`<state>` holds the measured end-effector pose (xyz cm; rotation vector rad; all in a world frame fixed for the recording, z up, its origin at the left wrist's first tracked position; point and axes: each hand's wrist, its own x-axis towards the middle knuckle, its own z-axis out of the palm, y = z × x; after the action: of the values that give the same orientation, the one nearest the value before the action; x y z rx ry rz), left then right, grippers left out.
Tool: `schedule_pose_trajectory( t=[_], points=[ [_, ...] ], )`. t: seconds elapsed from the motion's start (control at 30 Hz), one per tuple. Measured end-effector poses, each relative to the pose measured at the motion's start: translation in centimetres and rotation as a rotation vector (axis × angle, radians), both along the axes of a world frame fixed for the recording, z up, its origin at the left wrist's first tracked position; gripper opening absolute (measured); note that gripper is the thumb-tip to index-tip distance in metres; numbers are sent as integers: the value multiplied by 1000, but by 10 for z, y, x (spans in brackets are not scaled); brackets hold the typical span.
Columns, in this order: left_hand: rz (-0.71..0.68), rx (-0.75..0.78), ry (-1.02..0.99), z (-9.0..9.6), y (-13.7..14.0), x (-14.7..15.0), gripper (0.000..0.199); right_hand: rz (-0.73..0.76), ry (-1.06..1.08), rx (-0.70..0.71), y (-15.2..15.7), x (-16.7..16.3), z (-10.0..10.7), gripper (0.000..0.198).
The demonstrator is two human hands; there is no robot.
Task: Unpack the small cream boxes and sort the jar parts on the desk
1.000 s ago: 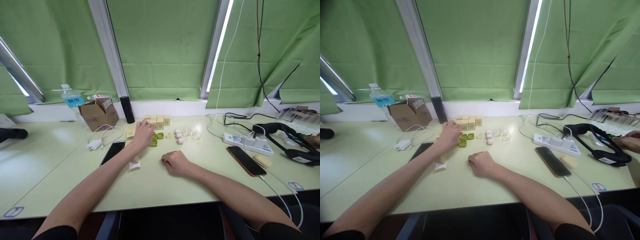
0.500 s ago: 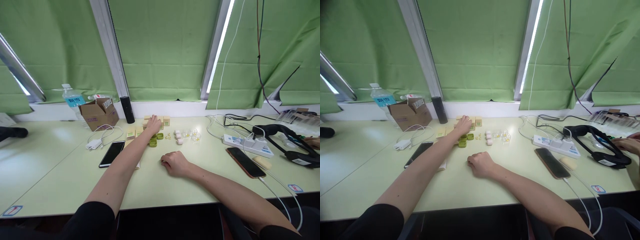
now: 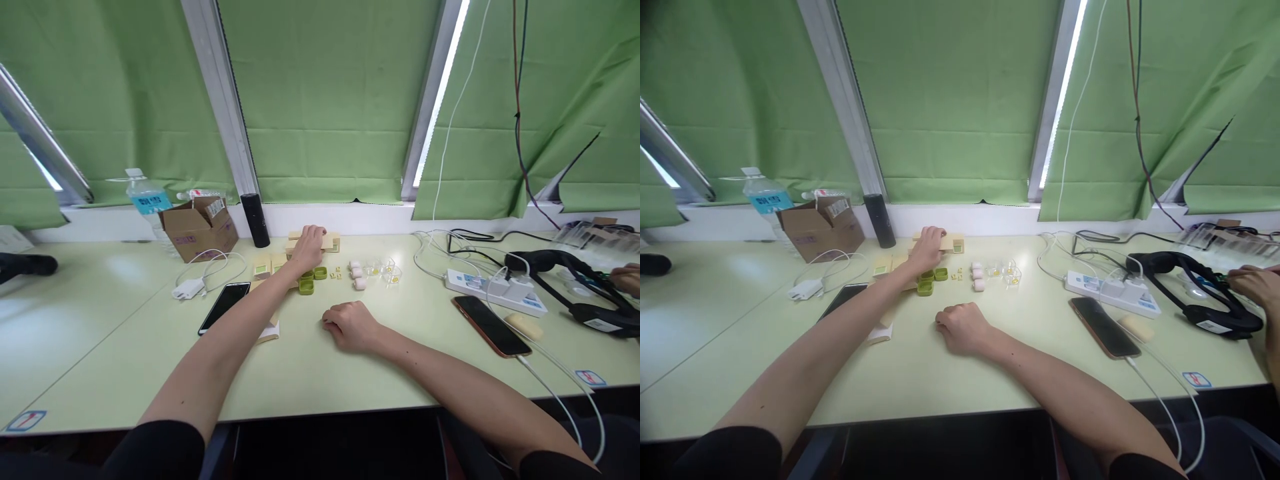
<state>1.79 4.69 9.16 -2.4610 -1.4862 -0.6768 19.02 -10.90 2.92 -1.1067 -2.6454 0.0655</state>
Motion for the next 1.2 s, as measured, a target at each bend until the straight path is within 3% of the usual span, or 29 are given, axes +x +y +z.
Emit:
schedule_pose_trajectory(
  t=[0.13, 0.27, 0.43, 0.57, 0.73, 0.83, 1.0, 1.2],
  points=[
    [-157, 37, -160, 8, -50, -9, 50, -43, 181, 164, 8, 10, 8, 17],
    [-246, -46, -255, -4, -111, -15, 51, -167, 393, 285, 11, 22, 23, 21],
    [-176, -271, -395, -30, -154, -10, 47, -173, 311, 96, 9, 22, 28, 53],
    [-138, -453, -477, -38, -158, -12, 55, -186, 216, -61, 10, 19, 25, 65],
    [-213, -670, -554, -39, -150, -25, 77, -221, 304, -9, 16, 24, 22, 60],
    [-198, -628, -565, -45, -149, -25, 71, -193, 399, 16, 17, 26, 21, 53],
    [-144, -518, -555, -55, -155, -14, 40, -177, 496, -44, 11, 21, 21, 30],
    [-204, -263, -488, -56, -160, -14, 33, -122, 612, -140, 5, 15, 19, 35]
  ],
)
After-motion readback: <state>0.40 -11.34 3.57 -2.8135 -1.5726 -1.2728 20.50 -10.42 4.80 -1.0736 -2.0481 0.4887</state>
